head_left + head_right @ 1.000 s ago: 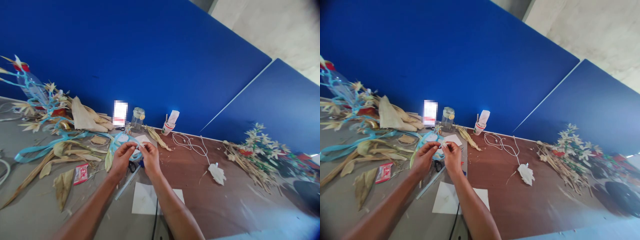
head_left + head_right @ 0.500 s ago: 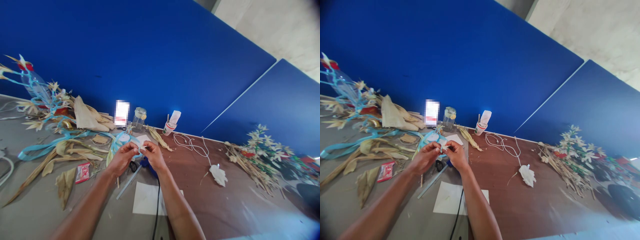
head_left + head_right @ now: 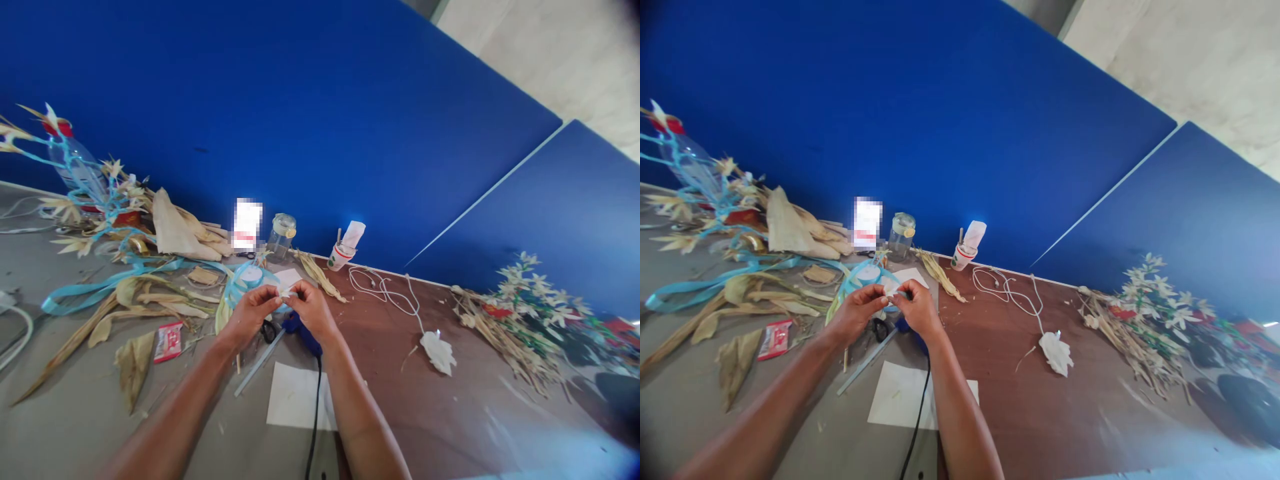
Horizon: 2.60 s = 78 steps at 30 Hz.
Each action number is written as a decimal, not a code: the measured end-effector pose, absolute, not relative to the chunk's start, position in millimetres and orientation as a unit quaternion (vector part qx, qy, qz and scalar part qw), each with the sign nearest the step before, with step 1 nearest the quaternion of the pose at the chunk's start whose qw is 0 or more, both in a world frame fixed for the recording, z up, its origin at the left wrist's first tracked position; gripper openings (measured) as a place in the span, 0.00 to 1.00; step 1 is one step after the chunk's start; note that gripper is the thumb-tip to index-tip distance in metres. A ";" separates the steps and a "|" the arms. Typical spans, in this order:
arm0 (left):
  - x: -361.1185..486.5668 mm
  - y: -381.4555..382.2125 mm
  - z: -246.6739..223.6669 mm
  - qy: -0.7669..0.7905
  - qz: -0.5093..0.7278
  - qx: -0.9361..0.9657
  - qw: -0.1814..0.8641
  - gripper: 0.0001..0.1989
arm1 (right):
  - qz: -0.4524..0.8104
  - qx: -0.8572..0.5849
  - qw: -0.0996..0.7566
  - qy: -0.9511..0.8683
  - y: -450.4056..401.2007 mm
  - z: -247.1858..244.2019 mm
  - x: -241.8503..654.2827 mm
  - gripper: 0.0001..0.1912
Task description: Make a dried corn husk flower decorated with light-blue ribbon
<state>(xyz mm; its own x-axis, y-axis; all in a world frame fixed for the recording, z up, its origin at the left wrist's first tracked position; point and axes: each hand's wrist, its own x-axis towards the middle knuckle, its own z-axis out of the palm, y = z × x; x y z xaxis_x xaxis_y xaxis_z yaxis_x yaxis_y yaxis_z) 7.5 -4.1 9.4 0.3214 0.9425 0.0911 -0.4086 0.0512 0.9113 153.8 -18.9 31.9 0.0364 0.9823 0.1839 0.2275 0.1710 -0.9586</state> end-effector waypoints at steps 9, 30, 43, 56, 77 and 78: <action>13.7 -13.9 21.2 0.271 0.505 0.504 0.646 0.11 | 0.556 -0.415 0.487 -0.530 -23.8 37.6 170.8 0.16; 18.7 -9.0 13.5 0.294 0.559 0.448 0.633 0.15 | 0.429 -0.518 0.565 -0.477 -31.9 53.9 144.1 0.09; 19.0 -10.7 9.8 0.291 0.549 0.465 0.630 0.12 | 0.386 -0.538 0.578 -0.476 -30.9 51.9 142.3 0.07; 20.0 -12.0 10.2 0.261 0.566 0.395 0.675 0.12 | 0.233 -0.568 0.566 -0.550 -42.4 65.3 141.0 0.16; 18.8 -14.6 12.6 0.184 0.519 0.346 0.760 0.10 | 0.421 -0.535 0.564 -0.467 -35.5 58.9 139.9 0.11; 19.1 -14.6 12.5 0.184 0.522 0.344 0.759 0.10 | 0.417 -0.536 0.565 -0.469 -35.8 59.3 139.6 0.11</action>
<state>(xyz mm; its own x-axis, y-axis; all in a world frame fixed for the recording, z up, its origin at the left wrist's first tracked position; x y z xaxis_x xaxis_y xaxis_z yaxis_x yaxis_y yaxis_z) 19.1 -14.6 12.5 0.3885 0.9180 0.0798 -0.6656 0.2197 0.7132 139.6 -35.8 59.3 0.2121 0.9736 0.0839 0.0321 0.0789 -0.9964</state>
